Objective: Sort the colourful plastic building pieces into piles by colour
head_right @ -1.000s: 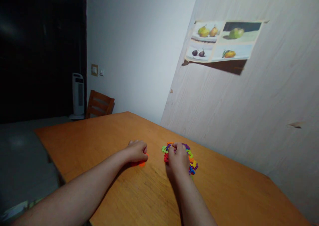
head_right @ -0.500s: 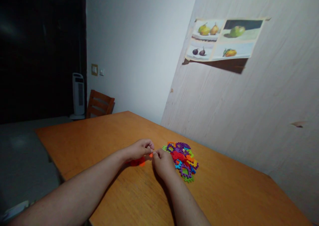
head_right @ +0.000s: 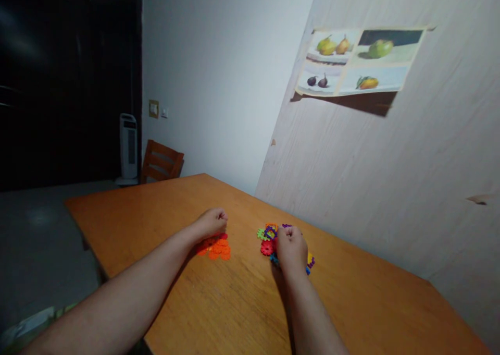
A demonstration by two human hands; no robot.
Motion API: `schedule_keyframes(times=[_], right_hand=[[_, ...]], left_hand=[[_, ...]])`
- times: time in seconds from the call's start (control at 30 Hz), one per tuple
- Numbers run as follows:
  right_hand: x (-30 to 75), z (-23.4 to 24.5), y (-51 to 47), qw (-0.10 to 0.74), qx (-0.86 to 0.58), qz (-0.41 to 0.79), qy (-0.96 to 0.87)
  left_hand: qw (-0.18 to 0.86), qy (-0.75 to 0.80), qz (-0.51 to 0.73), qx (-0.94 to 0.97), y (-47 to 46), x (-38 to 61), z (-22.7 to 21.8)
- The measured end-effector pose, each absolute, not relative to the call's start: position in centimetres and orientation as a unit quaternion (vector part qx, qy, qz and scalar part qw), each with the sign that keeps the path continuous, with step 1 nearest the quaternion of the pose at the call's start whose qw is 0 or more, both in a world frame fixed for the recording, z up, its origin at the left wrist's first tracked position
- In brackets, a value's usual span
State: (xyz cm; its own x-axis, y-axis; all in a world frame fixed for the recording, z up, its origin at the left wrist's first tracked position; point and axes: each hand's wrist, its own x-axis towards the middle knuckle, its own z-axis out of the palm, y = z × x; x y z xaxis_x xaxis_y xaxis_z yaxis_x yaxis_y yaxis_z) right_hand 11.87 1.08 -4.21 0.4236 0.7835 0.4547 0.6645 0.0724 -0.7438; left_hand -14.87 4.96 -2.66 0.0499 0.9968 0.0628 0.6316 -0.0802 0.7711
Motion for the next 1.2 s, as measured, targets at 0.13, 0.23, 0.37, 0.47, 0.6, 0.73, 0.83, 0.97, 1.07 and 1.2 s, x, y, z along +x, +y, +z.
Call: schedule_keyframes(times=[0.13, 0.23, 0.37, 0.47, 0.6, 0.73, 0.83, 0.97, 1.07, 1.2], right_hand=[[11.0, -4.6, 1.1, 0.504, -0.649, 0.058, -0.567], [9.6, -4.9, 0.9, 0.491, -0.629, 0.067, -0.599], [7.5, -5.3, 0.1, 0.440, -0.624, 0.083, -0.640], [5.9, -5.3, -0.8, 0.390, -0.621, 0.085, -0.675], [4.1, -5.2, -2.0, 0.318, -0.600, 0.066, -0.731], [3.3, -5.0, -2.8, 0.277, -0.567, 0.036, -0.775], [2.9, -5.0, -3.4, 0.240, -0.528, 0.033, -0.814], [2.2, -5.2, -4.0, 0.175, -0.513, 0.039, -0.840], [2.1, -5.4, -4.0, 0.167, -0.513, 0.044, -0.841], [2.2, -5.6, -3.8, 0.213, -0.522, 0.048, -0.825]], left_hand=[[0.146, 0.640, 0.196, 0.729, 4.5, -15.2, -2.5], [0.107, 0.641, 0.165, 0.742, 4.6, -15.1, -2.8], [0.104, 0.648, 0.154, 0.739, 5.1, -15.0, -3.3], [0.113, 0.643, 0.145, 0.743, 5.3, -14.9, -3.4], [0.120, 0.636, 0.139, 0.750, 4.8, -14.5, -3.1], [0.125, 0.648, 0.193, 0.726, 4.3, -14.5, -2.5], [0.164, 0.668, 0.223, 0.691, 4.2, -14.7, -2.2], [0.214, 0.672, 0.227, 0.671, 4.2, -14.7, -2.3], [0.230, 0.660, 0.232, 0.676, 4.2, -14.6, -2.5], [0.255, 0.646, 0.246, 0.676, 4.2, -14.7, -2.6]])
